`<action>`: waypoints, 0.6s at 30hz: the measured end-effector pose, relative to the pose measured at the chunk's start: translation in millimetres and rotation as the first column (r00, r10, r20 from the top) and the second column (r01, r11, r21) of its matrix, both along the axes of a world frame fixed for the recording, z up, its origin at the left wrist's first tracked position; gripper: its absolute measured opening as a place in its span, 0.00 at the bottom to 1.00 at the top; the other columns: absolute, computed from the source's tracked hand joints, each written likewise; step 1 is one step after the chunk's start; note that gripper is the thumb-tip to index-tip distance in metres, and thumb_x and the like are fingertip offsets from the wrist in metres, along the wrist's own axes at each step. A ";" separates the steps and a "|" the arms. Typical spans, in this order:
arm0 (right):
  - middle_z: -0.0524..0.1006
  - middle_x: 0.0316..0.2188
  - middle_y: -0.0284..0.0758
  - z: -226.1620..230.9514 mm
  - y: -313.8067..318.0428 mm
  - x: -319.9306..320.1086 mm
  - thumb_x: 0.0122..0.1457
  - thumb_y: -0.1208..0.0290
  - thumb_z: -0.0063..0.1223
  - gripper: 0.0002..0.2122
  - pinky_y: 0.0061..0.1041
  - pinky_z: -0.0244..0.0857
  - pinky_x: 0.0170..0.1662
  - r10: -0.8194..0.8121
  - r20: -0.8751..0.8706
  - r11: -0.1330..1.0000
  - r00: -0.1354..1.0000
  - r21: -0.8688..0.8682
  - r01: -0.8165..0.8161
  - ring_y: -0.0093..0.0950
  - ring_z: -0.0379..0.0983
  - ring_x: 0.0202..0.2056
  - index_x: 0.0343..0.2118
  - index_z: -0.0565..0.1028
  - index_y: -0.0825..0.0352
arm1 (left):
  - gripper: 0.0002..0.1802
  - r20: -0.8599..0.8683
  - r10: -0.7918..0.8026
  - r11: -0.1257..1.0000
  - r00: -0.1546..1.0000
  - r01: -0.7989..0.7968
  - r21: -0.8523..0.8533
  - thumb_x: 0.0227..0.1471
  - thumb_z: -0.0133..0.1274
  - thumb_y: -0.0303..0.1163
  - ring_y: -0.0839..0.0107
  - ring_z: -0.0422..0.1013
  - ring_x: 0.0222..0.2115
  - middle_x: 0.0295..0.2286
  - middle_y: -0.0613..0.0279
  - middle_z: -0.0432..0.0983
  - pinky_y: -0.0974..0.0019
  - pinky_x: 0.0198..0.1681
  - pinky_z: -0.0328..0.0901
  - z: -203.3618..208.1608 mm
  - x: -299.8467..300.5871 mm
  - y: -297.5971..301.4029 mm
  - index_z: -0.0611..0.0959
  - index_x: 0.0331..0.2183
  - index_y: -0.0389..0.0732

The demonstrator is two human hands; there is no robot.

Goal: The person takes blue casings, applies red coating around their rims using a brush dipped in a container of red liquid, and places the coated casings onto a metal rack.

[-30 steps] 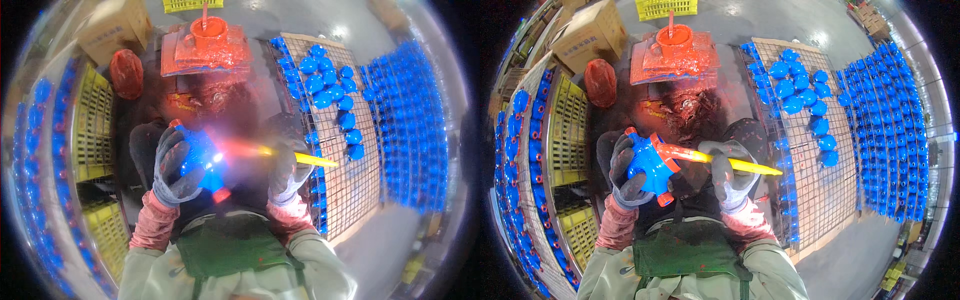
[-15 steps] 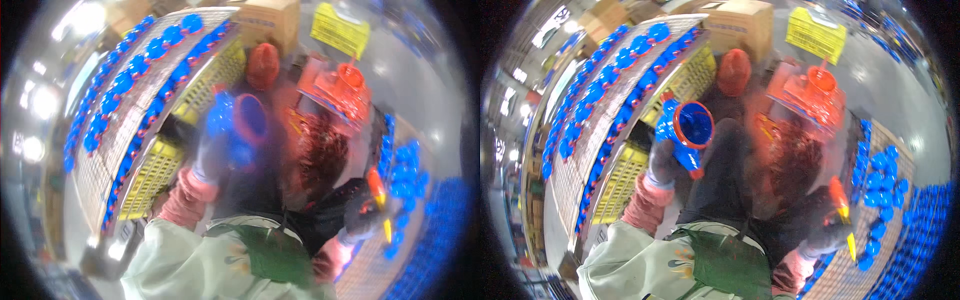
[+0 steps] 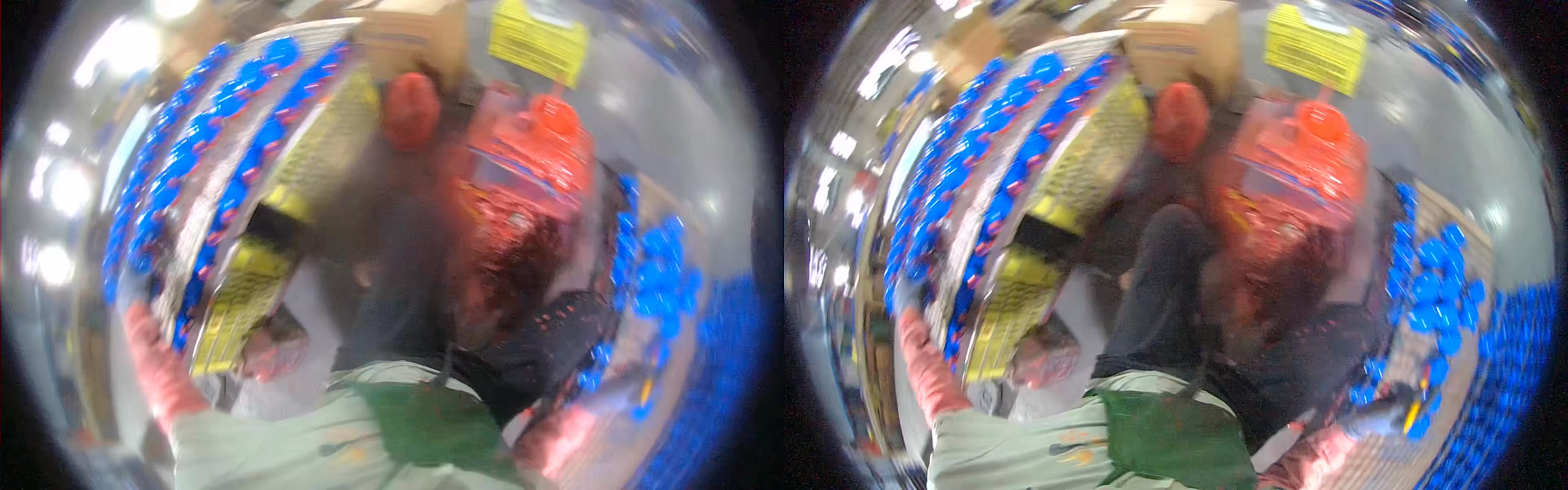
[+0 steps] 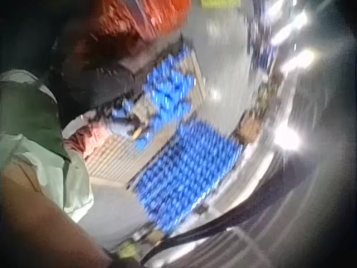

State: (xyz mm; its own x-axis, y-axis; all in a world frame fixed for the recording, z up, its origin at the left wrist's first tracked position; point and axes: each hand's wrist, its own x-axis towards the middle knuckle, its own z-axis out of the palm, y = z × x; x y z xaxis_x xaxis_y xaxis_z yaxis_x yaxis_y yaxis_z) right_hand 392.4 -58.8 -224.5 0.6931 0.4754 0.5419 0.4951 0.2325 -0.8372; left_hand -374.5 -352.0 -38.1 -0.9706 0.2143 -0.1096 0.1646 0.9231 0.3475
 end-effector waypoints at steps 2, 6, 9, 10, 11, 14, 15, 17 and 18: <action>0.70 0.23 0.29 7.0 -2.6 -35.1 0.52 0.70 0.48 0.16 0.21 0.57 0.27 0.008 -0.202 0.990 0.979 -0.136 -0.036 0.20 0.63 0.24 0.43 0.74 0.69 | 0.35 -0.518 -0.373 0.911 0.770 0.198 -0.361 0.46 0.53 0.54 0.58 0.76 0.29 0.31 0.50 0.79 0.56 0.33 0.69 -29.0 -132.9 -130.4 0.74 0.49 0.37; 0.74 0.32 0.35 -31.2 -28.9 11.7 0.61 0.69 0.44 0.15 0.23 0.63 0.33 -0.170 -0.197 0.982 0.966 -0.114 0.150 0.24 0.68 0.30 0.49 0.69 0.68 | 0.23 -0.033 -0.314 0.735 0.949 0.265 0.624 0.46 0.55 0.47 0.68 0.71 0.33 0.35 0.57 0.76 0.65 0.37 0.66 -86.4 -127.9 -101.3 0.81 0.41 0.44; 0.72 0.38 0.37 -65.1 -47.9 54.7 0.59 0.74 0.49 0.12 0.24 0.65 0.39 -0.207 -0.165 0.974 0.964 0.055 0.218 0.25 0.68 0.36 0.46 0.69 0.67 | 0.34 -0.552 -0.384 0.765 0.740 -0.079 -0.639 0.53 0.52 0.50 0.45 0.67 0.48 0.47 0.39 0.71 0.55 0.53 0.62 -68.9 -131.6 9.6 0.71 0.52 0.33; 0.71 0.39 0.36 -104.5 -33.5 53.5 0.57 0.76 0.51 0.12 0.25 0.65 0.42 -0.222 -0.280 0.969 0.934 0.042 0.243 0.26 0.68 0.38 0.44 0.69 0.66 | 0.34 -0.578 -0.404 0.766 0.708 -0.083 -0.637 0.53 0.52 0.50 0.45 0.67 0.48 0.47 0.39 0.71 0.55 0.53 0.62 -65.2 -108.2 27.4 0.71 0.52 0.33; 0.71 0.39 0.36 -123.3 -35.5 58.4 0.55 0.78 0.52 0.12 0.25 0.64 0.44 -0.271 -0.295 0.956 0.916 0.027 0.291 0.26 0.67 0.39 0.43 0.69 0.66 | 0.32 -0.552 -0.587 0.783 0.592 0.241 -0.574 0.55 0.51 0.47 0.45 0.66 0.50 0.48 0.38 0.69 0.56 0.54 0.61 -74.7 -64.4 63.7 0.70 0.53 0.33; 0.70 0.38 0.34 -135.7 -60.3 96.0 0.54 0.77 0.55 0.12 0.26 0.61 0.49 -0.466 -0.123 0.885 0.876 -0.036 0.465 0.27 0.66 0.41 0.41 0.68 0.66 | 0.23 -0.310 -0.828 0.431 0.467 0.884 0.181 0.59 0.46 0.31 0.50 0.62 0.52 0.54 0.43 0.63 0.57 0.58 0.56 -109.4 111.7 174.4 0.68 0.54 0.33; 0.69 0.38 0.34 -142.0 -73.3 116.8 0.54 0.76 0.56 0.13 0.26 0.60 0.49 -0.530 -0.147 0.848 0.835 -0.083 0.524 0.28 0.66 0.41 0.41 0.68 0.66 | 0.22 -0.331 -0.846 0.484 0.417 0.862 -0.150 0.57 0.48 0.27 0.52 0.60 0.54 0.54 0.44 0.64 0.57 0.59 0.54 -120.9 158.1 195.7 0.70 0.53 0.33; 0.70 0.37 0.34 -158.3 -86.3 159.5 0.55 0.76 0.56 0.11 0.25 0.61 0.47 -0.600 -0.116 0.800 0.791 -0.091 0.593 0.27 0.67 0.40 0.40 0.69 0.67 | 0.25 -0.475 -0.879 0.083 0.041 0.994 -0.069 0.52 0.50 0.25 0.53 0.55 0.59 0.55 0.45 0.63 0.55 0.62 0.48 -131.2 235.2 233.8 0.70 0.53 0.35; 0.71 0.36 0.34 -173.2 -85.6 179.1 0.55 0.76 0.56 0.10 0.25 0.62 0.44 -0.628 -0.101 0.778 0.771 -0.101 0.620 0.26 0.67 0.39 0.39 0.69 0.67 | 0.27 -0.427 -0.903 0.067 0.056 0.998 -0.012 0.51 0.52 0.27 0.51 0.53 0.59 0.56 0.45 0.61 0.52 0.62 0.47 -139.4 252.7 244.1 0.69 0.54 0.36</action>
